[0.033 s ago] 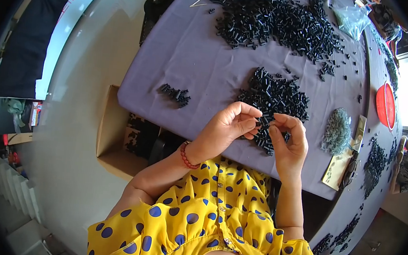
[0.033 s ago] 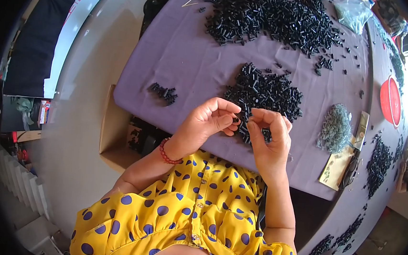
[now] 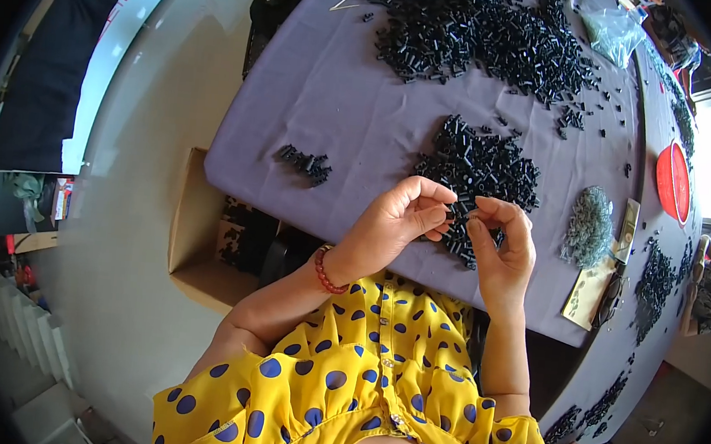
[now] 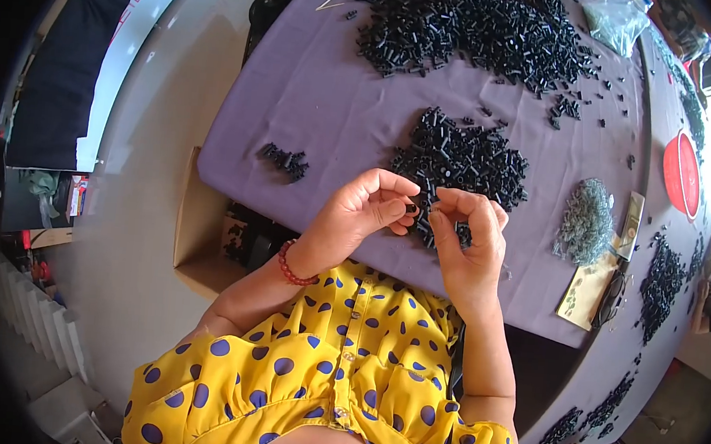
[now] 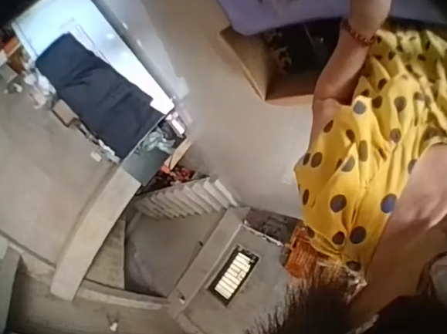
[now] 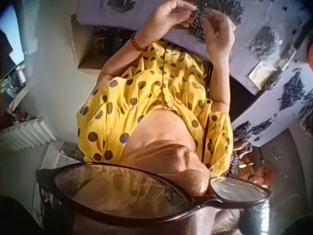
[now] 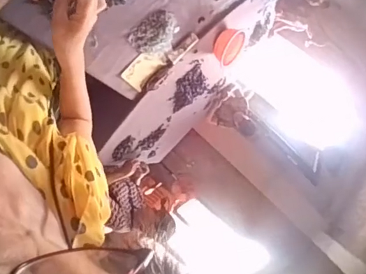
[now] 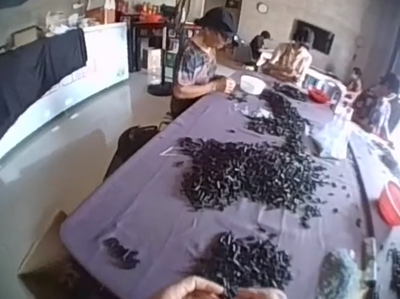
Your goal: Sorting and assembling small black plastic parts on a table in a workshop.
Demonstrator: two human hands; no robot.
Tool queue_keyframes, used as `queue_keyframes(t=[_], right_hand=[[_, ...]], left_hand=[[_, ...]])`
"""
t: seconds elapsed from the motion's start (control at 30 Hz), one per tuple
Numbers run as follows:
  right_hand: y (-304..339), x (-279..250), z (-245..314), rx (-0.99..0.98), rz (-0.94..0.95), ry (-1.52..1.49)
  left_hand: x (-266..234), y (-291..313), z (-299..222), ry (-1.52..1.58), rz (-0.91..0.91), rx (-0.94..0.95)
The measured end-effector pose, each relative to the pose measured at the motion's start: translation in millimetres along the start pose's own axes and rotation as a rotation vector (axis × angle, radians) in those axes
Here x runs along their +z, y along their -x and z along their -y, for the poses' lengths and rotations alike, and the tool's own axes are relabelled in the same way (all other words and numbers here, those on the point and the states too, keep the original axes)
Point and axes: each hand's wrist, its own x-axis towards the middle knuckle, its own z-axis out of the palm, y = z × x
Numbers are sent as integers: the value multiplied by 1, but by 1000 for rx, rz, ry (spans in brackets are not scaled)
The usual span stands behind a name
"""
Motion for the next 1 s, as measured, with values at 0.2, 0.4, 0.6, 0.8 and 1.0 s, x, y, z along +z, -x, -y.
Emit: queue_keyframes(t=[0.2,0.4,0.6,0.8,1.0], right_hand=[[1,0,1,-33,70,61],[-4,-1,3,-192,138,258],[-4,-1,3,-254,197,352],[-3,0,7,-223,235,367],[-5,-3,13,-245,347,425]], left_hand=[[2,0,6,-121,-8,48],[-1,-1,6,-111,3,-22],[-5,2,7,-121,-1,-46],[-6,3,10,-213,-6,-51],[-10,2,17,-320,44,-21]])
